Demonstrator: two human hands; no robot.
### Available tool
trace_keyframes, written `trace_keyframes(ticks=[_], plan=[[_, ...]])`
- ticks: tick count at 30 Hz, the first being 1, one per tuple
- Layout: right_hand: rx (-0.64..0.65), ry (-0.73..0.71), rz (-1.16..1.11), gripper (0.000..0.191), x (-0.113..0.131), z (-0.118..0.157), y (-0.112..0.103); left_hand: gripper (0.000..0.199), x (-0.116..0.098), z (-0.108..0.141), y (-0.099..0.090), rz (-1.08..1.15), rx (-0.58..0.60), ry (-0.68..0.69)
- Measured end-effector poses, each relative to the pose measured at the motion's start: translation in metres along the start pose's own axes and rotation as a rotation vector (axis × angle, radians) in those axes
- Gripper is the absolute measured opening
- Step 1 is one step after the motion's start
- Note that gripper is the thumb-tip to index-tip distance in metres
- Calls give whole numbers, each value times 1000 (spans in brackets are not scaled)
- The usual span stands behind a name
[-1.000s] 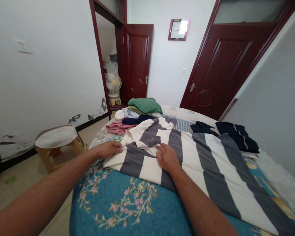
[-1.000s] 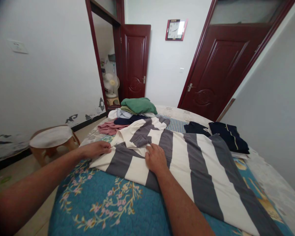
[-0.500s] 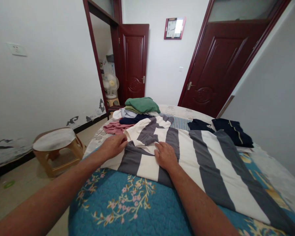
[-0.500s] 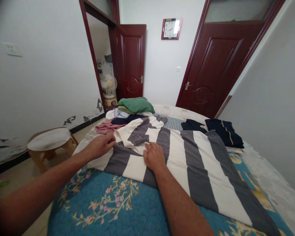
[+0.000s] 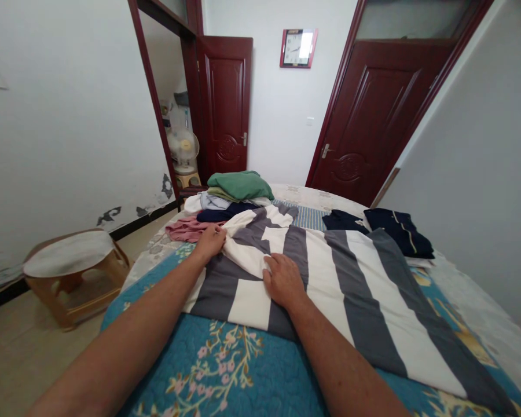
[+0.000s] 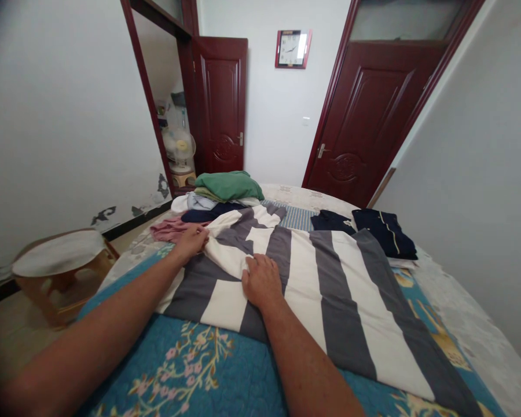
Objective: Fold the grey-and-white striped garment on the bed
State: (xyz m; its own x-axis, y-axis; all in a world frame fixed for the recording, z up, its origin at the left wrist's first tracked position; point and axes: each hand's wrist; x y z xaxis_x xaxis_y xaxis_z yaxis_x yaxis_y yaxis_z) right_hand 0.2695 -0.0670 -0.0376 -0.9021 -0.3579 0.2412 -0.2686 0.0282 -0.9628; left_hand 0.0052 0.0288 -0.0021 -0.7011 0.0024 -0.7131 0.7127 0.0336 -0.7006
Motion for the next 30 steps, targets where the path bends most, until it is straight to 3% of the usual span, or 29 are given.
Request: trace_keyframes(ticks=[6,10,14,18,20,24,26,30], plan=[[-6,24,-9,43,2,0,0,39,9,5,2,-209,191,151],[-6,74,-13,41,4,-1,-1,38,5,8,9,-502,52,57],[10,158,-6,41,5,-3,-1,38,0,11,11,-765,71,110],[35,151,-34,44,3,-3,-2,41,-3,16,8,-766,1,198],[37,143,-53,48,2,-3,-2,44,-5,19,11,-707,-27,342],[46,121,-67,57,-1,-2,-4,55,-5,23,29,-634,182,677],[53,113,-79,62,-8,-3,-6,57,0,22,39,-680,263,667],[74,186,-84,67,-40,-4,-13,63,13,14,49,-762,264,543]])
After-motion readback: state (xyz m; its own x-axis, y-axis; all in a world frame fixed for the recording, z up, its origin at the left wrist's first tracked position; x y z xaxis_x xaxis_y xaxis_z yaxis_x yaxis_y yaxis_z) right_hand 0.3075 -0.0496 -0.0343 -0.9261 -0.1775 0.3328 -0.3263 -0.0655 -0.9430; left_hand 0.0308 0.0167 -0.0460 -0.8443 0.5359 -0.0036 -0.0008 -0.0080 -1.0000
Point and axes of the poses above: each hand's wrist, its own z-axis away from the middle knuckle, its own y-axis out of the palm, x = y × z, and after that the axes turned 12 degrees about x, right-handed
